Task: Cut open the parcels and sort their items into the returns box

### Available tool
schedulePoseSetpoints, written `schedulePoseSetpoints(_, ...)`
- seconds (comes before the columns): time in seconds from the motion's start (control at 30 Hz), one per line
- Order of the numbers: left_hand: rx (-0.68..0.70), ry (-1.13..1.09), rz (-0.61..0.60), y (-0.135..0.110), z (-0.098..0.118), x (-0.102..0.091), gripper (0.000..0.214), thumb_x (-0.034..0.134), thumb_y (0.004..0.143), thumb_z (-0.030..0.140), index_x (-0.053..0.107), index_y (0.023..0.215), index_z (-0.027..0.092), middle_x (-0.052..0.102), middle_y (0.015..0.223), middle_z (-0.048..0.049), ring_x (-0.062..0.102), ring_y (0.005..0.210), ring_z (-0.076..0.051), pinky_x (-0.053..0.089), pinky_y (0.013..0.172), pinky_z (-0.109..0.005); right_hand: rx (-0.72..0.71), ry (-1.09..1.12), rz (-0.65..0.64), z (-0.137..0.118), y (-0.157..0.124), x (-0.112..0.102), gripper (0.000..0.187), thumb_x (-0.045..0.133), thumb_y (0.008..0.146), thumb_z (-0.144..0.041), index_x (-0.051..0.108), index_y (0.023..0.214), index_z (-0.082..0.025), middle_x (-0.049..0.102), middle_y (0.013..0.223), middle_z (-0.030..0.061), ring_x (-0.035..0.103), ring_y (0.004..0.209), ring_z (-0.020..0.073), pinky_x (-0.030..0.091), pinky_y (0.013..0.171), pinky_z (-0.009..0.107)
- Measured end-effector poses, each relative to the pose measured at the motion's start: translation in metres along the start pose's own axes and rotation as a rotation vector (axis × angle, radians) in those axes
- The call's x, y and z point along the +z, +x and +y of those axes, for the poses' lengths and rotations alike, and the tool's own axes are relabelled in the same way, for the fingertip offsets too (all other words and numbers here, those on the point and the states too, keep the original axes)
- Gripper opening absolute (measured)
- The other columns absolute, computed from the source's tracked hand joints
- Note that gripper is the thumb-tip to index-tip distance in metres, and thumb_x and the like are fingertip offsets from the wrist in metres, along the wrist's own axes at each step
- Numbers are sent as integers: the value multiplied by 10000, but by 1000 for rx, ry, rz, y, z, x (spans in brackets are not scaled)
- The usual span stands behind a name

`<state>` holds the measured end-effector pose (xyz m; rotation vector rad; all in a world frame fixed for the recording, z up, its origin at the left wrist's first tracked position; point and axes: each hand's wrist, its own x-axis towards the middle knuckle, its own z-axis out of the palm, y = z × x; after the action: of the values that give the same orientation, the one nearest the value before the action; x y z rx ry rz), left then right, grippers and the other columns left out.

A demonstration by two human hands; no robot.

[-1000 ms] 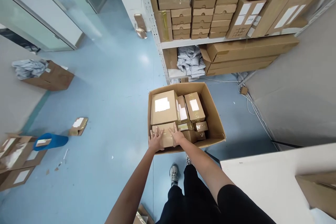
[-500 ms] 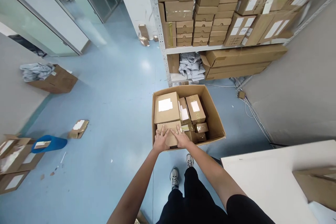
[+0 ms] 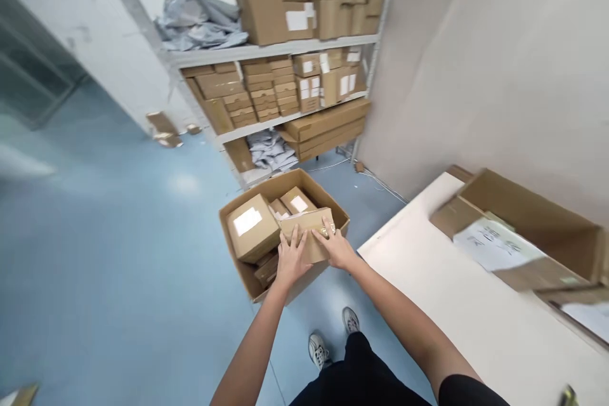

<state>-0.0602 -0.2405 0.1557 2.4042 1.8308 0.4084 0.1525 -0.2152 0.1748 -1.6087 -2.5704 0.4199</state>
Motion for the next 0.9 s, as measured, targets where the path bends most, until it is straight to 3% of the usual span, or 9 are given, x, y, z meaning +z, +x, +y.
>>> schedulePoseSetpoints(0.13, 237, -4, 10, 40, 75, -7, 1228, 884, 670, 491, 171, 1660, 360, 56, 1760, -66, 60, 1532, -567, 355, 1124, -672, 217, -15, 137, 44, -66, -38, 1271, 806, 699, -57, 70, 1653, -463, -196, 1727, -16, 493, 1314, 437, 497, 997, 518)
schedulePoseSetpoints(0.27, 463, -13, -21, 65, 174, 3, 1247, 902, 647, 454, 177, 1658, 366, 23, 1762, -68, 43, 1532, -576, 343, 1133, -673, 425, -13, 218, 98, -152, -60, 1254, 790, 719, -90, 41, 1653, -461, -237, 1719, -9, 513, 1282, 397, 499, 998, 513)
schedulePoseSetpoints(0.43, 703, -89, -126, 69, 319, 44, 1291, 935, 589, 427, 199, 1649, 379, -8, 1762, -61, 47, 1539, -563, 335, 1144, -677, 664, 21, 265, 176, -283, -61, 1270, 788, 712, -109, 9, 1649, -465, -259, 1713, -9, 487, 1300, 391, 505, 978, 490)
schedulePoseSetpoints(0.57, 756, -165, -364, 51, 418, 93, 1243, 947, 557, 467, 315, 1619, 341, 41, 1757, -101, 95, 1540, -556, 351, 1142, -673, 779, 108, 198, 236, -379, -39, 1285, 834, 659, -121, 92, 1653, -457, -253, 1716, 24, 509, 1288, 411, 508, 954, 480)
schedulePoseSetpoints(0.67, 767, -243, -515, 36, 467, 127, 1179, 933, 580, 476, 366, 1600, 302, 112, 1746, -128, 167, 1548, -511, 341, 1177, -630, 859, 232, 166, 274, -429, -18, 1312, 903, 617, -195, 137, 1657, -426, -240, 1718, 73, 514, 1311, 429, 477, 1001, 498)
schedulePoseSetpoints(0.73, 741, -350, -483, 31, 490, 144, 1037, 883, 660, 506, 427, 1566, 290, 111, 1748, -122, 230, 1551, -451, 321, 1213, -573, 883, 328, 219, 293, -450, -8, 1291, 930, 623, -319, 164, 1658, -406, -220, 1722, 93, 511, 1340, 432, 451, 1043, 501)
schedulePoseSetpoints(0.8, 631, -461, -407, 32, 510, 153, 896, 792, 768, 543, 454, 1548, 262, 104, 1747, -132, 303, 1540, -389, 341, 1218, -506, 872, 427, 290, 307, -462, -4, 1190, 898, 678, -477, 225, 1654, -374, -178, 1732, 105, 516, 1361, 423, 435, 1074, 487)
schedulePoseSetpoints(0.9, 471, -478, -374, 40, 533, 153, 1001, 767, 788, 528, 318, 1612, 179, 231, 1702, -194, 332, 1531, -361, 364, 1206, -469, 872, 498, 390, 318, -468, -9, 986, 745, 845, -560, 240, 1658, -323, -134, 1738, 127, 536, 1366, 392, 432, 1091, 463)
